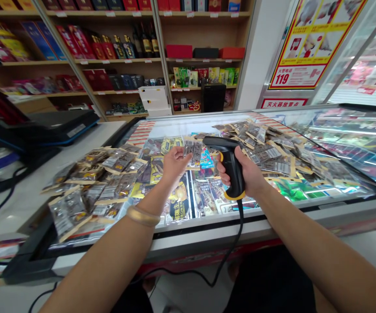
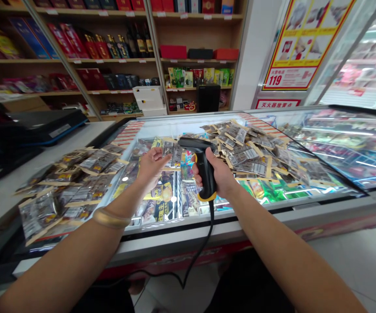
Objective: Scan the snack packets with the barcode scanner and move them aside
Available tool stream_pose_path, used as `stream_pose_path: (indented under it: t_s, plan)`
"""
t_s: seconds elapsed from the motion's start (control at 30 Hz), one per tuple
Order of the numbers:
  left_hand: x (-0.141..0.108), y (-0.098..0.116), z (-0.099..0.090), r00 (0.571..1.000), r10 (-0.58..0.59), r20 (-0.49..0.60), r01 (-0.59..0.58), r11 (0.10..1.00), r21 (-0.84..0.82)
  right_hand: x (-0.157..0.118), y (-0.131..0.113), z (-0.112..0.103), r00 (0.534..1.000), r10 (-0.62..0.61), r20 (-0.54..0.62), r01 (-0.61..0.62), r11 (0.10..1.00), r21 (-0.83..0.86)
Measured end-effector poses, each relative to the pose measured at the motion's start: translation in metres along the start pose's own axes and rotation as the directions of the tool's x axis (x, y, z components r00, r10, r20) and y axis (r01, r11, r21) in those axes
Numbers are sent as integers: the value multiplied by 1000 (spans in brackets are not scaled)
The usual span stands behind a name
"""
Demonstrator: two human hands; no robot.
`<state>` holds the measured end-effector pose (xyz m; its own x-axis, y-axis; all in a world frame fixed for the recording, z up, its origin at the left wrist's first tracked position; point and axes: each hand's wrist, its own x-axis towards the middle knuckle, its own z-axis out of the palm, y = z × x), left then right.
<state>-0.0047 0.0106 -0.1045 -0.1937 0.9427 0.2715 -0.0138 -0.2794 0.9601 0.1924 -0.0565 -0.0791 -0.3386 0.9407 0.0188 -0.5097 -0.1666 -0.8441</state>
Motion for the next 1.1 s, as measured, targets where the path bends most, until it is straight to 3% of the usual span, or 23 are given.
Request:
stream_pose_path:
  t_s: [0.4, 0.67, 0.8, 0.93, 1.03, 1.1]
  plan:
    - [-4, 4, 0, 996, -1, 92, 1, 1000, -1, -2, 0, 1, 998, 29, 54, -27, 999, -35]
    - [-6, 3, 2, 998, 5, 66, -8, 999, 36, -3, 0, 1, 998, 42, 51, -40, 999, -22]
    - [-1, 12, 0, 999, -29, -35, 31, 999, 35, 0, 0, 3, 999, -1, 47, 2, 1000, -18]
    - [15, 37, -30, 986, 21, -168, -7, 997, 80, 9, 2, 18, 998, -18, 64, 19, 1000, -13]
    - [29, 58, -79, 964, 134, -230, -102, 984, 148, 21, 8, 42, 995, 5, 96, -6, 1000, 2]
    - [39, 67, -120, 936, 158, -315, -96, 974, 204, 32, 14, 62, 991, 37, 126, -39, 999, 19]
